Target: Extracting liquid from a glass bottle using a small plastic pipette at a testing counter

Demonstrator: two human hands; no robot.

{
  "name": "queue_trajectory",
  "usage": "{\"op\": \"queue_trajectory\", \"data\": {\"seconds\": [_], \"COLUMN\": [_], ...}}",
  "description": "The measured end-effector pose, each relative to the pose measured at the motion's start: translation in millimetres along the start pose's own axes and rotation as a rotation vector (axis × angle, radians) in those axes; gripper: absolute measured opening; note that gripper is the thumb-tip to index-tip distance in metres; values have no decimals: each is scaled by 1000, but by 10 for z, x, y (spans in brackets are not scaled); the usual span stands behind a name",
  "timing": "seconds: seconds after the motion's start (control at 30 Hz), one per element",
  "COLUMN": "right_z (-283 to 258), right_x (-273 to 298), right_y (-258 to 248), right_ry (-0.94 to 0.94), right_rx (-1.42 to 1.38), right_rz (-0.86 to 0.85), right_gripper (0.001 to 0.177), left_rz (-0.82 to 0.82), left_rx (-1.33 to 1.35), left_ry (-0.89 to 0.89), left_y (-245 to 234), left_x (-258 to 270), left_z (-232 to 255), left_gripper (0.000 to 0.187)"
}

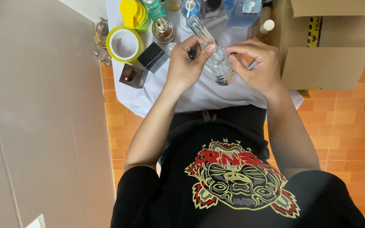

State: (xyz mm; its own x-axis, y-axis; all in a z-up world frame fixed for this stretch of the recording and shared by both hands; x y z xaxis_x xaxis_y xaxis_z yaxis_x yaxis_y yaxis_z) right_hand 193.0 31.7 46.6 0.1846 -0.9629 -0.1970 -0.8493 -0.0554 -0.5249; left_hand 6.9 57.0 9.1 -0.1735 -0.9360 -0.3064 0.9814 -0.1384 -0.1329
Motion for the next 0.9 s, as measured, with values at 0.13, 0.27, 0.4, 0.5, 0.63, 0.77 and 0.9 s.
{"op": "queue_trajectory", "data": {"seconds": [0.13, 0.27, 0.4, 0.5, 0.63, 0.77, 0.9], "right_z": [18, 44, -38, -39, -85, -114, -127], "right_x": [-5, -20, -55, -65, -74, -70, -63], "right_y": [-2, 17, 30, 32, 24, -3, -54], "right_ry": [4, -31, -159, -171, -183, -163, -132], "right_rx": [2, 82, 120, 126, 137, 151, 129], "right_rz": [0, 25, 74, 85, 79, 79, 77], "right_gripper": [12, 15, 18, 16, 15, 10, 10], "left_rz": [-2, -19, -22, -15, -16, -29, -55], "left_rx": [-14, -21, 17, -2, 1, -59, -143], "left_ry": [-11, -6, -7, 1, -8, 19, 36], "left_y": [-4, 20, 26, 6, 5, -2, -24], "left_x": [3, -21, -45, -45, -30, -31, -44], "left_z": [37, 82, 141, 129, 91, 139, 235], "left_gripper": [12, 16, 20, 19, 20, 13, 13]}}
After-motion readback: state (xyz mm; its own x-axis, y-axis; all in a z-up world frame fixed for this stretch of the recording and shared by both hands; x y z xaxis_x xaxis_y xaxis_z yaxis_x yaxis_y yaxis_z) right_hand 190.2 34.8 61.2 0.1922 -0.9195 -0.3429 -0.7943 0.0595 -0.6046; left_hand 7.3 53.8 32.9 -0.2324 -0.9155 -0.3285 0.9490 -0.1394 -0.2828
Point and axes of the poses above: each hand's wrist, its own x-axis away from the middle knuckle, its own y-axis out of the palm, z = x × y, the point moved 6 cm from there along -x, towards the middle knuckle, and after that the axes turned 15 degrees about y, right-handed, at the moved point
